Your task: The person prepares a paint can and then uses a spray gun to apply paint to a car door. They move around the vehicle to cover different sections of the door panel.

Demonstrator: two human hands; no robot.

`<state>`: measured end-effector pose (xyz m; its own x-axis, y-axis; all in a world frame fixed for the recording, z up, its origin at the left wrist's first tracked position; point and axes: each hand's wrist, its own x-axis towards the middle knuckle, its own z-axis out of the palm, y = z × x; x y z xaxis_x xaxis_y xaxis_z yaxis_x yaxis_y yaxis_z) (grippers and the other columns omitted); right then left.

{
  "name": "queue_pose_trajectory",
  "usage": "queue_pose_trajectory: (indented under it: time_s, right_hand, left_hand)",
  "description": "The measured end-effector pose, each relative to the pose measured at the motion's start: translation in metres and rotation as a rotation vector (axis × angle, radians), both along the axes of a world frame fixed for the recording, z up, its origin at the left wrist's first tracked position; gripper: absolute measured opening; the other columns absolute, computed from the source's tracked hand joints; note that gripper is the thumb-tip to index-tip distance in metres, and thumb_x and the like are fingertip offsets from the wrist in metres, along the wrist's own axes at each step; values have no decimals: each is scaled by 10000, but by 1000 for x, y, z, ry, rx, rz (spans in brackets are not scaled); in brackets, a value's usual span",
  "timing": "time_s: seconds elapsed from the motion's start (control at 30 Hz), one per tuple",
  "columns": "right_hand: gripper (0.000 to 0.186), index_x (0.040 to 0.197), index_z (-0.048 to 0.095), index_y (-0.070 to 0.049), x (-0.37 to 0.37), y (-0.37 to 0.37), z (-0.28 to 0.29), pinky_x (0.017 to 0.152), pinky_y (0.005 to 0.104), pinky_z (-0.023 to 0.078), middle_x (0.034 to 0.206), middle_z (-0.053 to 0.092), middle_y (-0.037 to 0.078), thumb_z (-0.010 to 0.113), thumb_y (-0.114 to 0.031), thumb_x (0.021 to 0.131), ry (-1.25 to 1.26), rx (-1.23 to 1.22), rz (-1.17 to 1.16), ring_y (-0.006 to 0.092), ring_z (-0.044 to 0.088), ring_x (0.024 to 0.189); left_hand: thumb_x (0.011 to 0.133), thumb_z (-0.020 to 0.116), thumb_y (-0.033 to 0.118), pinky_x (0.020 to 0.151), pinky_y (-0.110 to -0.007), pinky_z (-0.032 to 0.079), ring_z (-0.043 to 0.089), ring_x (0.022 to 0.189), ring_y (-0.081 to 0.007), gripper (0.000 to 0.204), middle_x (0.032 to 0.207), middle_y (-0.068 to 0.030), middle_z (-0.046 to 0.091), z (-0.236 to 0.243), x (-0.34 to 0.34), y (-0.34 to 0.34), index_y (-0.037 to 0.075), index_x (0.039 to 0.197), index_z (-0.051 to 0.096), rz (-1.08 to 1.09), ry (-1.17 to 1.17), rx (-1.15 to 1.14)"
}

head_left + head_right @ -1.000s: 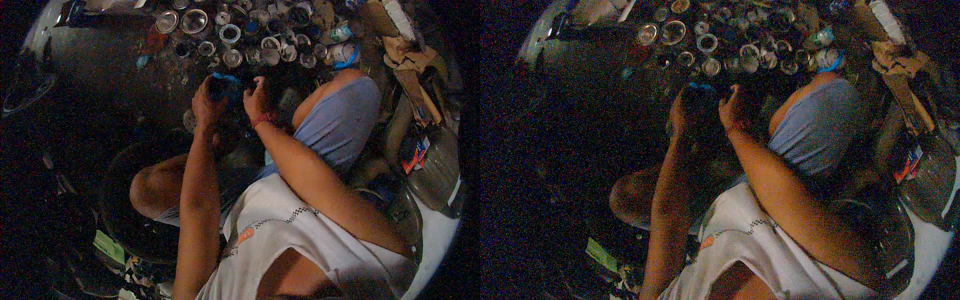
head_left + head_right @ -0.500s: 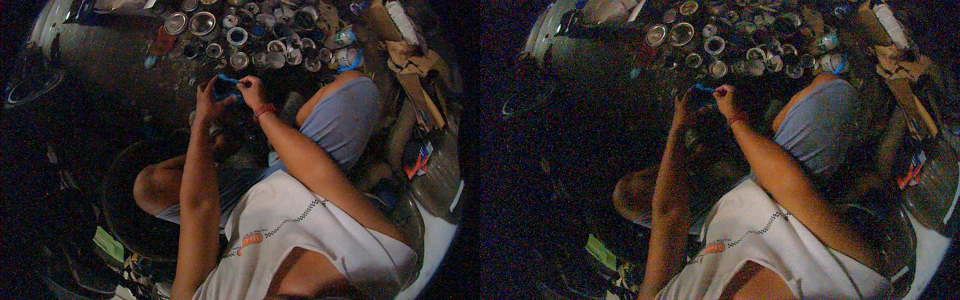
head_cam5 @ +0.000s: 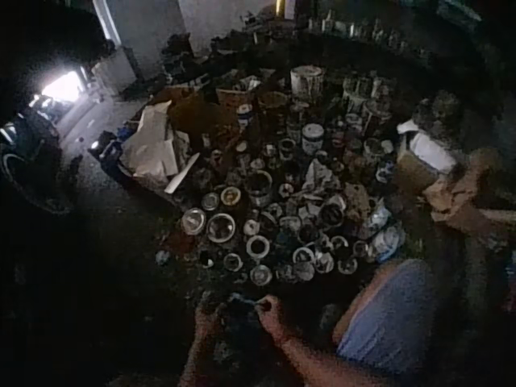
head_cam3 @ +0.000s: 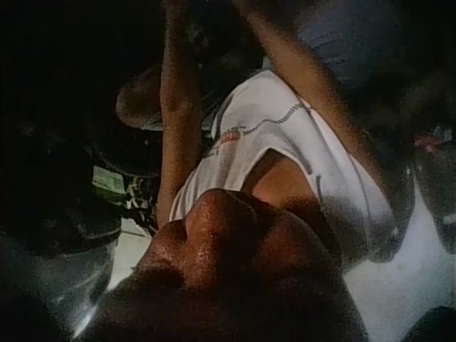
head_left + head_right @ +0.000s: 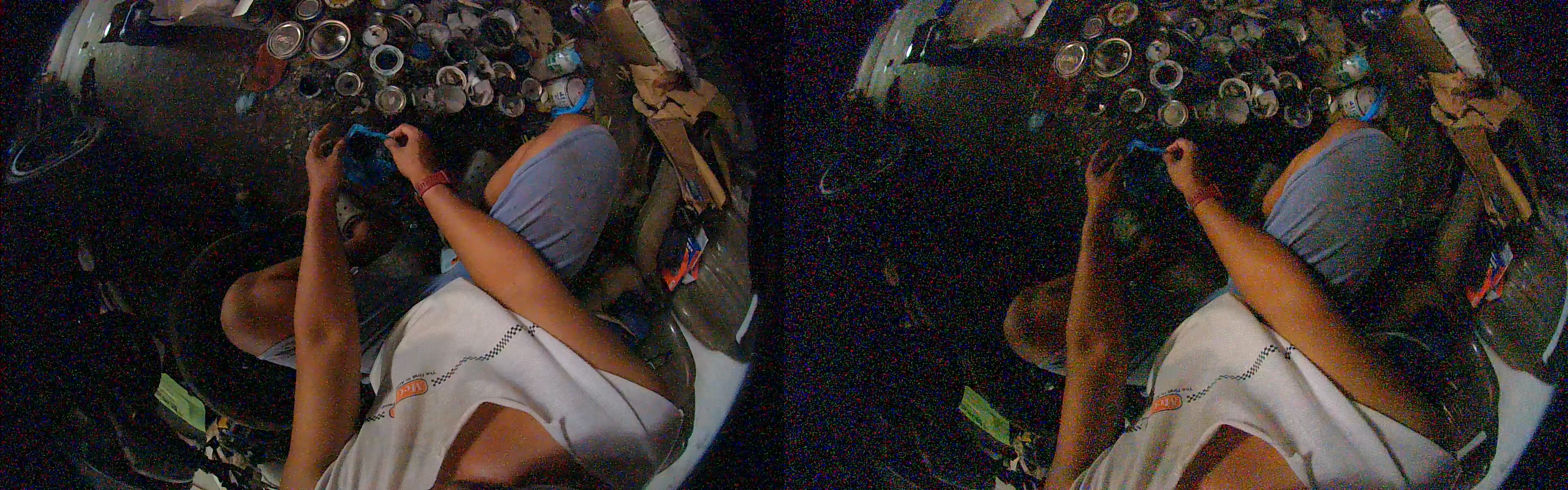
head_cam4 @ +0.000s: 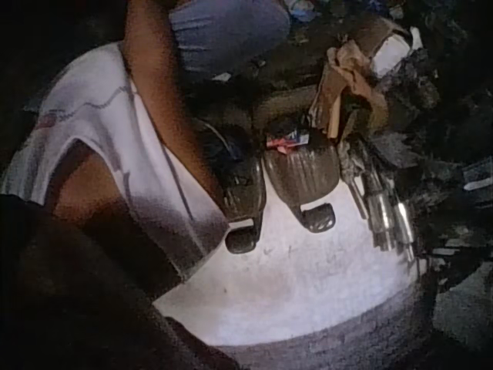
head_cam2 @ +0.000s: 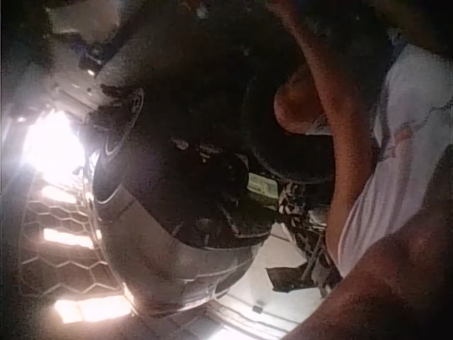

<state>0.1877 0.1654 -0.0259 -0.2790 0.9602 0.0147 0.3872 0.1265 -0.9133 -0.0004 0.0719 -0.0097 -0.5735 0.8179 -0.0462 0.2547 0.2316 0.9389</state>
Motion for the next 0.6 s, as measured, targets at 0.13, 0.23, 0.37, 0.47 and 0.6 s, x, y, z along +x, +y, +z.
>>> queue_pose_trajectory:
  time_s: [0.13,0.23,0.37,0.47,0.6]
  right_hand:
    - [182,938,675,-72,-2,-2,0,860,389,550,944,720,93,811,-86,819,69,-35,-28,274,698,923]
    - [174,946,666,-66,-4,2,-1,844,372,550,921,713,75,793,-62,827,130,-97,-31,236,692,904]
    - [155,945,678,-56,-6,2,13,809,362,554,928,722,67,789,-67,838,89,-68,34,220,697,877]
    - [160,953,715,-53,-4,1,-4,789,365,554,934,740,78,809,-132,851,77,-52,0,227,707,861]
    - [286,952,766,-51,-4,-2,-11,804,374,556,958,765,110,858,-295,835,102,5,-45,240,719,880]
  left_hand:
    - [906,760,18,907,-325,538,675,1027,-169,532,1191,-107,716,26,12,10,76,1410,603,120,-213,-121]
    - [904,761,6,900,-319,541,679,1021,-169,529,1137,-94,733,45,22,14,73,1403,603,132,-150,-103]
    - [899,764,3,882,-313,549,687,996,-164,525,1091,-86,742,37,36,12,70,1395,605,134,-153,47]
    - [879,762,-14,874,-315,554,694,968,-169,560,1086,-92,730,58,59,14,72,1404,589,28,24,55]
    - [842,761,-37,862,-334,559,697,954,-204,641,1103,-98,694,62,82,19,76,1431,532,16,119,66]
